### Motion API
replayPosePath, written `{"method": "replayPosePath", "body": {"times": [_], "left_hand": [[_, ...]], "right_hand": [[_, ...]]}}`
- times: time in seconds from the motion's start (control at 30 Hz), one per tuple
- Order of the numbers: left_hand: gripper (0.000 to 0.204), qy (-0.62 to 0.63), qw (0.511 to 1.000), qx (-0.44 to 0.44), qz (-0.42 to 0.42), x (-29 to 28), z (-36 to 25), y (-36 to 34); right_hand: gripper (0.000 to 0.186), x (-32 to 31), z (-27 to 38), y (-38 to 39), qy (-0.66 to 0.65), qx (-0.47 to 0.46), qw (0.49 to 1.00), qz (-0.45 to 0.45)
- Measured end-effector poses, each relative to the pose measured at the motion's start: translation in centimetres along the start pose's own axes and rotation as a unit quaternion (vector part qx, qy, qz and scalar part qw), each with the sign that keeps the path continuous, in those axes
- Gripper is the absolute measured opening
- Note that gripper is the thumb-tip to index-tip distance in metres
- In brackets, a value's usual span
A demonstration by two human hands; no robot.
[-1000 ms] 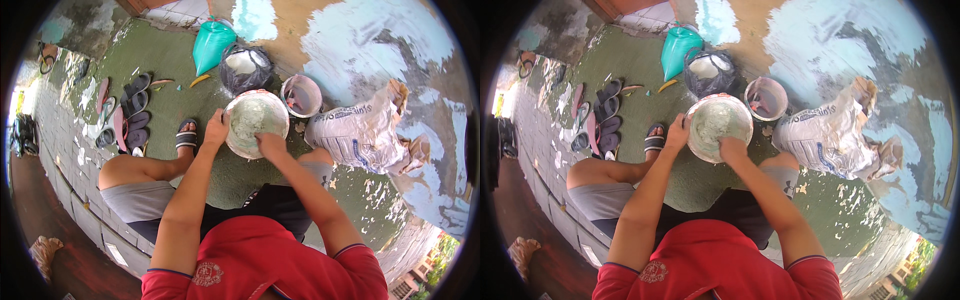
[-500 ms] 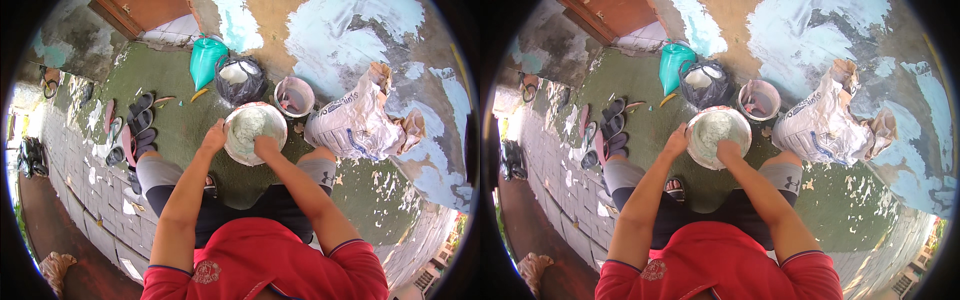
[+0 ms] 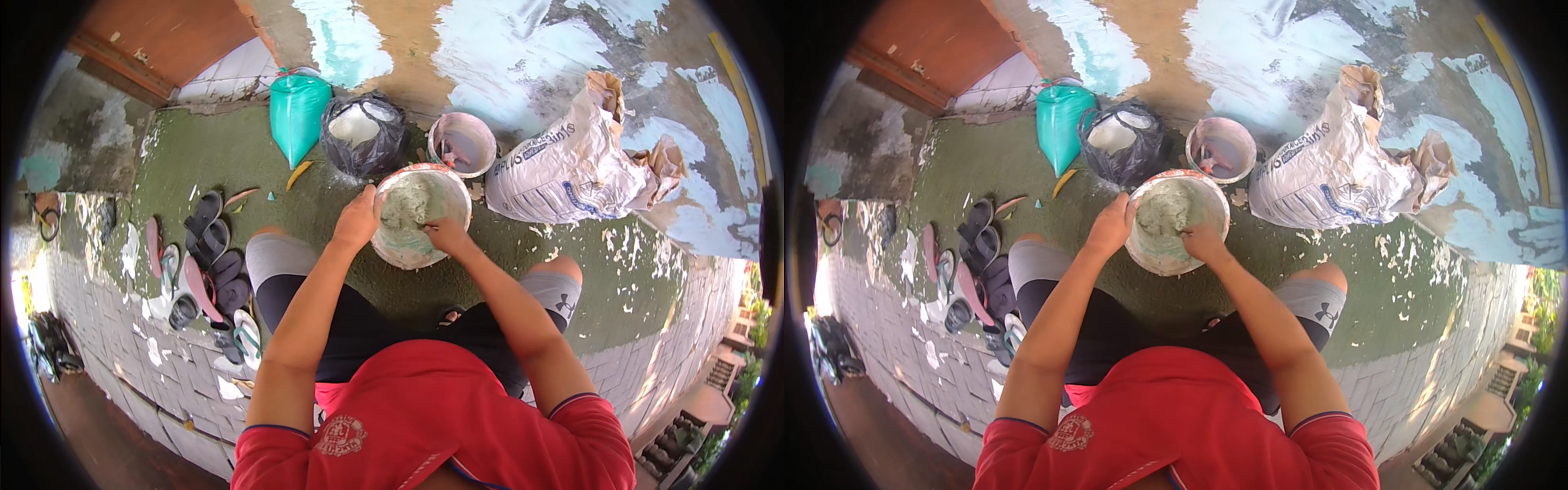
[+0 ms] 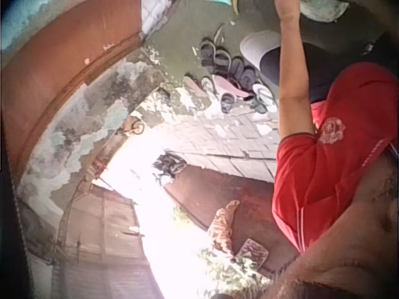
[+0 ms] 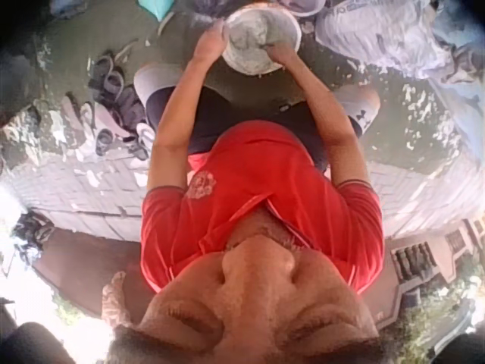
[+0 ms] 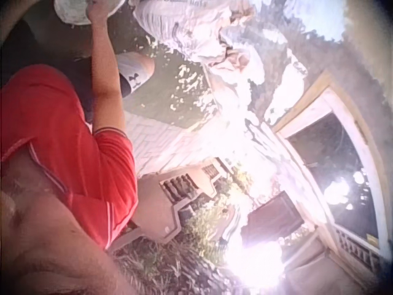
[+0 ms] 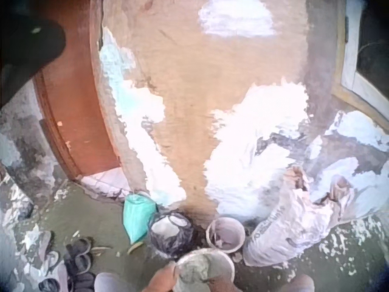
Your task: The person mixes plaster in a bucket with a putty knife and applies the mixture to a damaged section of a wall.
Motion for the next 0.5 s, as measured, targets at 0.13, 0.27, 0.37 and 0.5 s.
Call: {"method": "replayPosePath", "body": {"times": [0.13, 0.27, 0.37, 0.5], "left_hand": [[0.028, 0.008, 0.999, -0.011, -0.037, 1.1, 3.8, 0.0], [0.026, 0.010, 0.997, -0.005, -0.078, 1.1, 4.1, -0.6], [0.025, 0.004, 0.999, -0.034, -0.033, 1.2, 5.0, -1.4], [0.026, -0.020, 0.998, -0.023, -0.051, 1.1, 4.3, -1.5]], "right_hand": [[0.028, -3.1, 6.6, 2.2, 0.063, -0.038, 0.997, -0.025], [0.028, 1.3, 8.8, 2.6, 0.099, 0.039, 0.994, -0.039], [0.027, 2.4, 5.9, -0.3, 0.073, 0.064, 0.993, -0.066], [0.029, -0.3, 5.2, -1.1, 0.064, 0.042, 0.997, -0.021]]}}
Point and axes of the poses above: each hand's wrist, its own y-axis away from the middle knuckle, its own x-axis out of the palm, z = x × y, the point moved 7 cm from there along -y, towards the middle knuckle, and after that the axes turned 14 degrees about -y, right-handed, at the moved point
